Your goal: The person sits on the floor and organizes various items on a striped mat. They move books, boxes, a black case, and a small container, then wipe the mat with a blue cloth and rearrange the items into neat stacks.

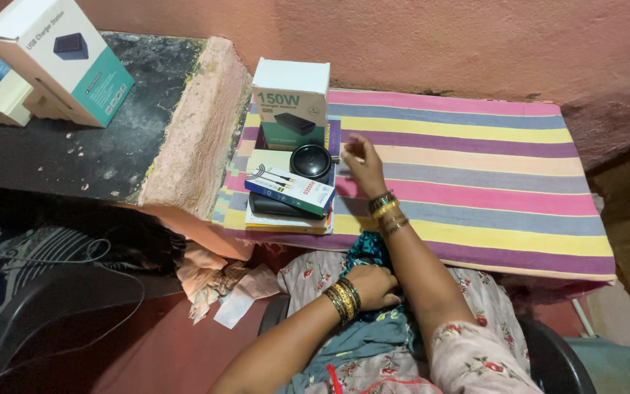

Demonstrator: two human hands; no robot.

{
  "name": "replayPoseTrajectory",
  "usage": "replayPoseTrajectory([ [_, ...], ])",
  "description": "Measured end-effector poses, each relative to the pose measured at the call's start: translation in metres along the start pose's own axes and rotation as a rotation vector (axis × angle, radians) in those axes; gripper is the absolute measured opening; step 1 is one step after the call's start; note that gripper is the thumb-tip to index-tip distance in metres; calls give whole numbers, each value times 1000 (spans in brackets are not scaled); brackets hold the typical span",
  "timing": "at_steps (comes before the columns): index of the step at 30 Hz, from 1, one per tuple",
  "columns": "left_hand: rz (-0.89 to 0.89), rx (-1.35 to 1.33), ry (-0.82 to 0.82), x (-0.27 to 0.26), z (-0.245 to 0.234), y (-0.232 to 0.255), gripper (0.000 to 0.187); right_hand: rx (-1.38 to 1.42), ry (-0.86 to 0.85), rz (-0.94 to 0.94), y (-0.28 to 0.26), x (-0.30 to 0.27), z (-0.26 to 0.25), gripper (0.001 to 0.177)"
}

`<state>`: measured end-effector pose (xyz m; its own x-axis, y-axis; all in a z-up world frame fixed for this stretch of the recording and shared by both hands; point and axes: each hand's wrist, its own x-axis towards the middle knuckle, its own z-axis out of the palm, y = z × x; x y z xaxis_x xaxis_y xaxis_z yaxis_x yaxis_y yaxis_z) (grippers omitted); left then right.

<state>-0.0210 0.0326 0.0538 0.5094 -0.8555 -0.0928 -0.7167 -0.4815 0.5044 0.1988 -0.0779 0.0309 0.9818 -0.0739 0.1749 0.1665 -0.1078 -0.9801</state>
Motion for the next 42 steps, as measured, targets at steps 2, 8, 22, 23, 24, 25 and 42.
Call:
replayPoseTrajectory([
  [2,-34,46,-75,3,3,1,44,-134,-87,1,-27,-32,1,44],
  [8,6,76,55,6,22,-10,30,-703,-227,-455,-89,-108,18,62],
  [22,-39,116,-27,11,23,-11,34,-514,-118,-315,-79,-59,12,59],
  [23,-33,97,-25,10,21,-9,33,-535,-94,-331,-71,-50,9,58],
  [24,-38,80,-36,9,18,-9,33,-561,-126,-344,-62,-41,7,58],
  [25,-42,64,-46,8,16,-8,33,-586,-157,-356,-53,-33,8,59],
  [42,-88,70,-60,9,13,-10,35,-304,-313,-136,-26,-13,16,76],
])
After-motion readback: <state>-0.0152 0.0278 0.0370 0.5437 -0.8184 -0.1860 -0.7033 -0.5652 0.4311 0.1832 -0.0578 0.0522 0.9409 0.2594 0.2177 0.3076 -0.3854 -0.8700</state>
